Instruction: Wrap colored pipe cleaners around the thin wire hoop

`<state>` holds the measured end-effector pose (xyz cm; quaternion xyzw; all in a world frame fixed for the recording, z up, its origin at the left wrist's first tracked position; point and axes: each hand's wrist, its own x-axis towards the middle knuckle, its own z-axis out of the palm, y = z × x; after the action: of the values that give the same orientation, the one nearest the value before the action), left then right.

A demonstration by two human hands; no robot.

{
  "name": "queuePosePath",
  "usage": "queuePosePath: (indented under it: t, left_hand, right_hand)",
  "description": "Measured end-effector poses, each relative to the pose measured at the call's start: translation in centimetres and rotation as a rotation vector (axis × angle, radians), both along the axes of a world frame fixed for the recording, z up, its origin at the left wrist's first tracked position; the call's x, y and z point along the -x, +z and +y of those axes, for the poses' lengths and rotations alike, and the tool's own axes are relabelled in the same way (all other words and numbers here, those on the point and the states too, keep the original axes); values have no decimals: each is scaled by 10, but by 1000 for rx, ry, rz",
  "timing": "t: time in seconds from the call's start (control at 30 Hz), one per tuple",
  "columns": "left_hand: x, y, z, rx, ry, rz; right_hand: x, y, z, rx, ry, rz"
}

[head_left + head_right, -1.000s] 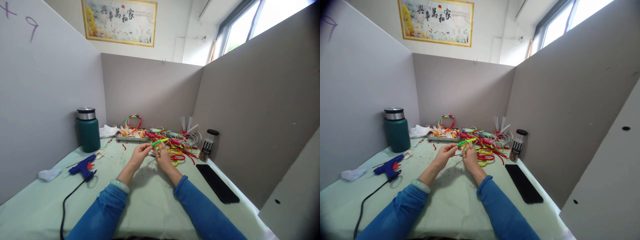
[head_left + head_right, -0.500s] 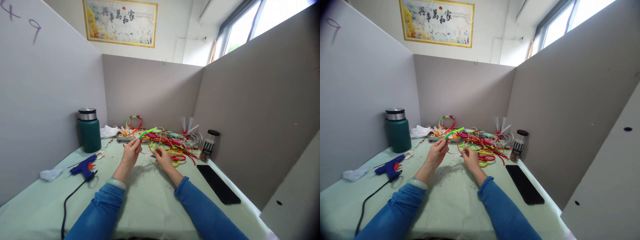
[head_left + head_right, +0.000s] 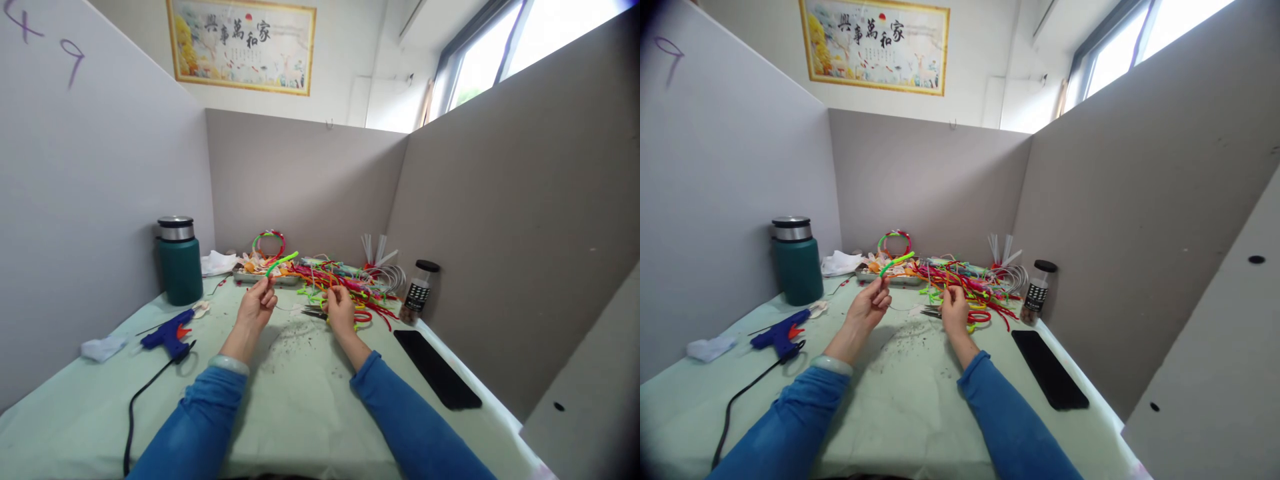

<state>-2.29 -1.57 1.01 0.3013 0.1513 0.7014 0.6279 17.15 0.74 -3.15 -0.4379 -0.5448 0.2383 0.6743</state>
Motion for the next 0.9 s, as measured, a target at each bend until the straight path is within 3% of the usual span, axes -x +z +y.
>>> queuePosePath:
  t: [0.4,0.53,0.77,0.9]
  left_hand:
    - [-6,4,-2,-54,156,473]
    - [-5,-1,4,-42,376,727]
    - [-3,-6,4,-67,817,1280]
    - [-4,-6,3,-7,943,1398]
  right_hand:
    - [-23,12,15,18,98,506]
    - [-26,15,14,-19,142,606]
    - [-29,29,0,-29,645,859]
    - [-29,33,-6,0,747,914]
